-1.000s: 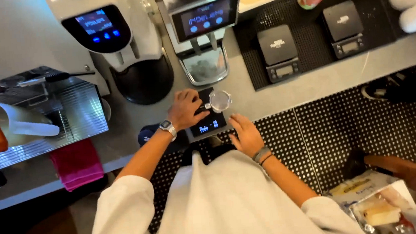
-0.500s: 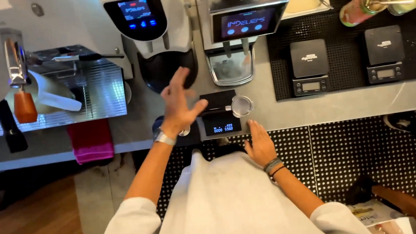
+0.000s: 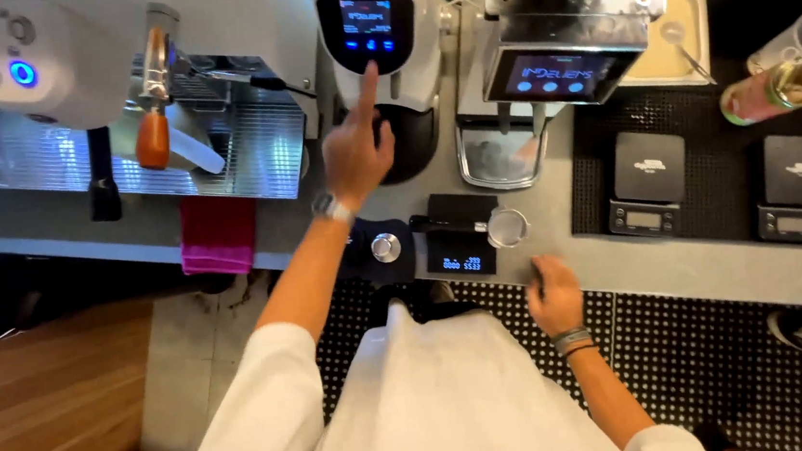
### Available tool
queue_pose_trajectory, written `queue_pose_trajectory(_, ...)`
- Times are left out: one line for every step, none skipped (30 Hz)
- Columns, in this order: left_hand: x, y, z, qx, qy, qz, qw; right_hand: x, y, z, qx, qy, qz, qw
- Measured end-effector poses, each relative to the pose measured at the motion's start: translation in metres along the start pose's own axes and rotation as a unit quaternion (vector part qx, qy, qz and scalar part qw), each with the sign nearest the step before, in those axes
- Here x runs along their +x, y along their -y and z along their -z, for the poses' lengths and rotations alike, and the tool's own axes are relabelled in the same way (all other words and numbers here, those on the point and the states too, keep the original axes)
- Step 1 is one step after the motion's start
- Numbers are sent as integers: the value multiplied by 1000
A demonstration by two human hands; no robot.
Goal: The person prepares espresso by grinding coffee beans into a portafilter, tamping the grounds, and extracting shots into a metal cup. They repeat the process for a second shot, cleaning the portafilter between cycles.
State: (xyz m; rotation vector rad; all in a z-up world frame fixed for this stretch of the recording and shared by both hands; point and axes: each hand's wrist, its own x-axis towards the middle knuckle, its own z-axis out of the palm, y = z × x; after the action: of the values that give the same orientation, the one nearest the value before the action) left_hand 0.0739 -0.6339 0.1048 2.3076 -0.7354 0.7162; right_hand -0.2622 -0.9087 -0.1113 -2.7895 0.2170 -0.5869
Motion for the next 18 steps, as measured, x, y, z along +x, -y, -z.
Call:
queue_pose_trajectory(3, 10, -12, -5, 3, 0, 1000, 3, 11, 10, -4, 2, -4, 1000)
queue_pose_trajectory(7, 19, -24, 33, 63, 5, 997, 6, 22, 20, 40, 14, 8, 999)
queue_pose_trajectory(13, 28, -37, 72, 121, 7, 990, 12, 33, 29, 84, 22, 20, 996)
queue_pose_trajectory(16, 31, -39, 66, 123, 4, 990, 14, 35, 28, 79, 21, 16, 997)
queue_pose_trajectory(17, 32, -41, 100, 169, 32, 980, 12, 37, 29, 83, 21, 15, 996)
queue_pose_trajectory(18, 34, -43, 134, 215, 60, 966, 11, 39, 30, 87, 21, 15, 996)
queue_pose_trajectory(21, 21, -25, 127, 224, 58, 964, 14, 41, 30, 83, 26, 5, 996)
queue_pose_trajectory(25, 8, -7, 120, 197, 20, 973, 16, 42, 29, 89, 28, 5, 996)
queue_pose_trajectory(28, -4, 11, 114, 168, -19, 979, 17, 42, 26, 96, 28, 6, 995)
queue_pose_trajectory(13, -9, 12, 109, 176, -21, 978, 8, 46, 25, 94, 31, -2, 995)
queue_pose_trajectory(5, -11, 13, 39, 165, -46, 984, 10, 49, 22, 72, 27, 26, 997)
queue_pose_trajectory(-3, -12, 15, -31, 153, -70, 985, 13, 52, 20, 50, 24, 54, 997)
queue_pose_trajectory(-21, -4, 1, -31, 156, -70, 985, 14, 58, 20, 51, 25, 52, 997)
queue_pose_trajectory(-40, 4, -13, -16, 126, -64, 990, 15, 63, 20, 36, 31, 61, 997)
queue_pose_trajectory(-57, 13, -27, -1, 94, -58, 994, 18, 68, 20, 21, 36, 72, 997)
queue_pose_trajectory(-69, 7, -33, 0, 95, -59, 994, 17, 69, 19, 22, 36, 71, 997)
queue_pose_trajectory(-79, 0, -38, -37, 152, -37, 987, 17, 68, 19, 13, 37, 75, 996)
queue_pose_trajectory(-89, -7, -44, -73, 209, -15, 975, 18, 68, 20, 4, 38, 78, 996)
